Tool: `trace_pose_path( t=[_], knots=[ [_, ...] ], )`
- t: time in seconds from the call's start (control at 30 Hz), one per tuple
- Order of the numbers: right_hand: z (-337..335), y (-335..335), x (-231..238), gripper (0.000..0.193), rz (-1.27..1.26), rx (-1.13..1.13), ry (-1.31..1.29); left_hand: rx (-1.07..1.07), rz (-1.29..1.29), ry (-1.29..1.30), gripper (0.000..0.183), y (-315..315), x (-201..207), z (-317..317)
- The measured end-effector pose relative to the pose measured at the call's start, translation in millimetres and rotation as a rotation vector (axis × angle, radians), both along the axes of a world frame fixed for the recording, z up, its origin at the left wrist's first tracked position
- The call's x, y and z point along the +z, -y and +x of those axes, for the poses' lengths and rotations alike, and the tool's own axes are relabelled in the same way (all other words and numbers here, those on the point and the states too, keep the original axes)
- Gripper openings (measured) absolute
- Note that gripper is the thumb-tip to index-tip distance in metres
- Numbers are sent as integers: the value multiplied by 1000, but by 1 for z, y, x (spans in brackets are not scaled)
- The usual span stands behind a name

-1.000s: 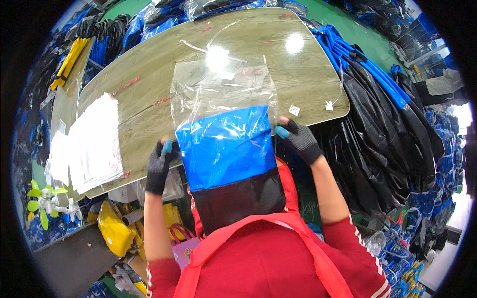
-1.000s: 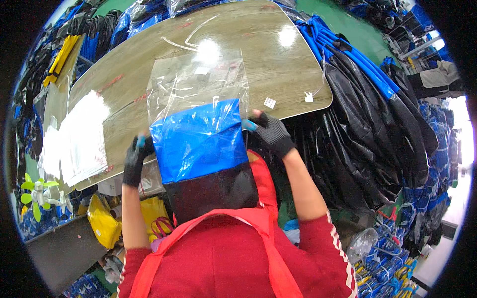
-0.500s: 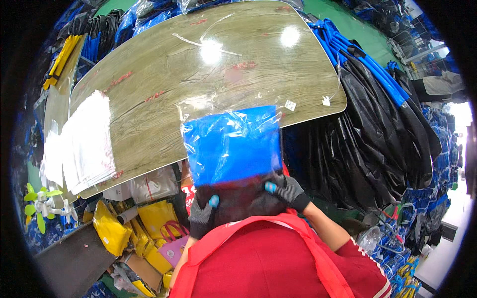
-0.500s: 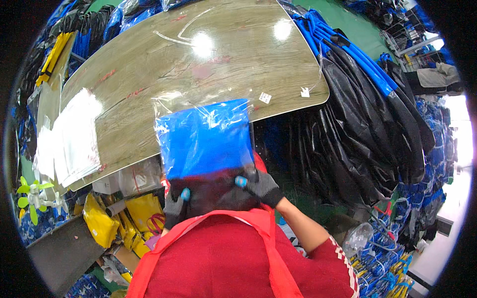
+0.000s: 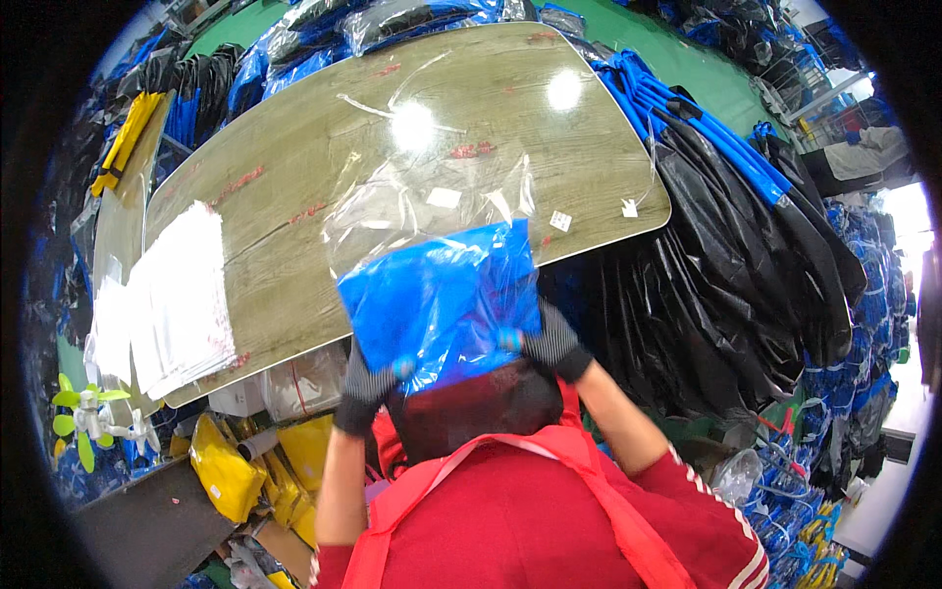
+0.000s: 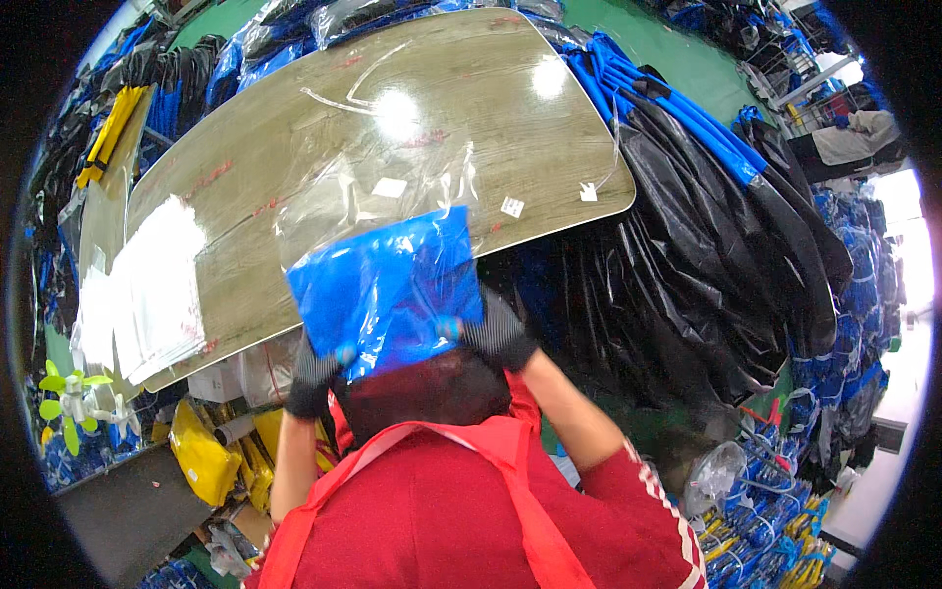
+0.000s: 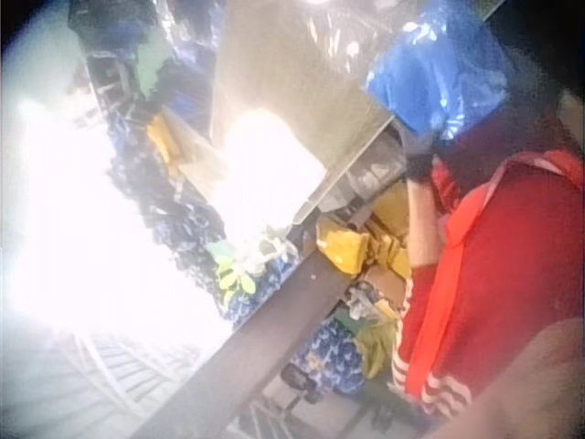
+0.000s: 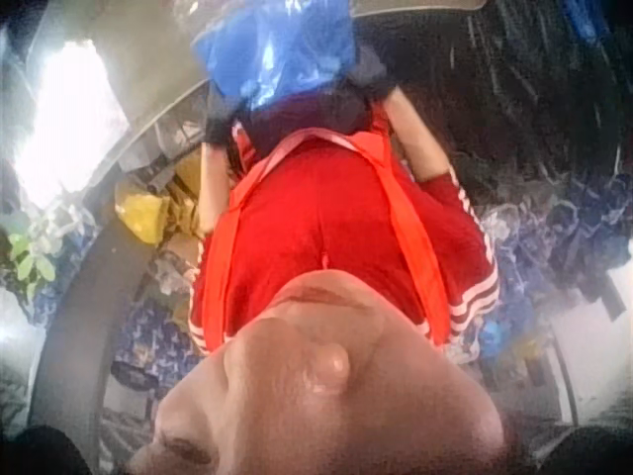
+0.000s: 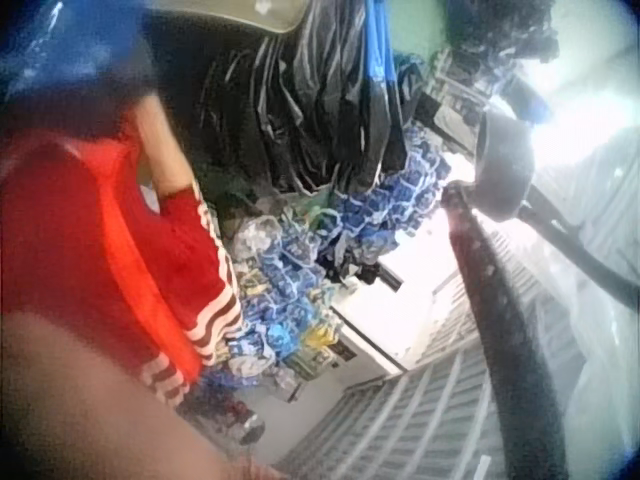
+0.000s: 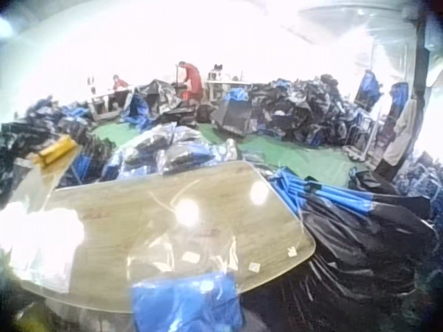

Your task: The person repeatedly places blue and black plastic bags into clear plastic sleeves on a table, then folds and stacks them. The process is repeated multiple times with similar items.

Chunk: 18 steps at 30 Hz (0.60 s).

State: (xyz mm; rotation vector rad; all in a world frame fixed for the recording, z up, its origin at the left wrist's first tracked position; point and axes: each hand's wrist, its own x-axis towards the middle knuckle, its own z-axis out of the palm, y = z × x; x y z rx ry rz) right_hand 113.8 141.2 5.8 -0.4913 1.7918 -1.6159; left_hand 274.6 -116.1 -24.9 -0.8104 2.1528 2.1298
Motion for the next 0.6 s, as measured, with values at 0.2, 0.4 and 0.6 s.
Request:
trace_pose_path(
  t=[0.2,0.4,0.6],
  knots=[
    [53,-75,-6,60,-16,318,460,-32,377,138,60,-45,-21,95],
    [22,-15,60,100,-774,-84,391,359,658,-185,42,-61,-27,26],
    [-12,26,84,59,-775,-572,124,572,2348,-471,31,-44,16,-41]
  ],
)
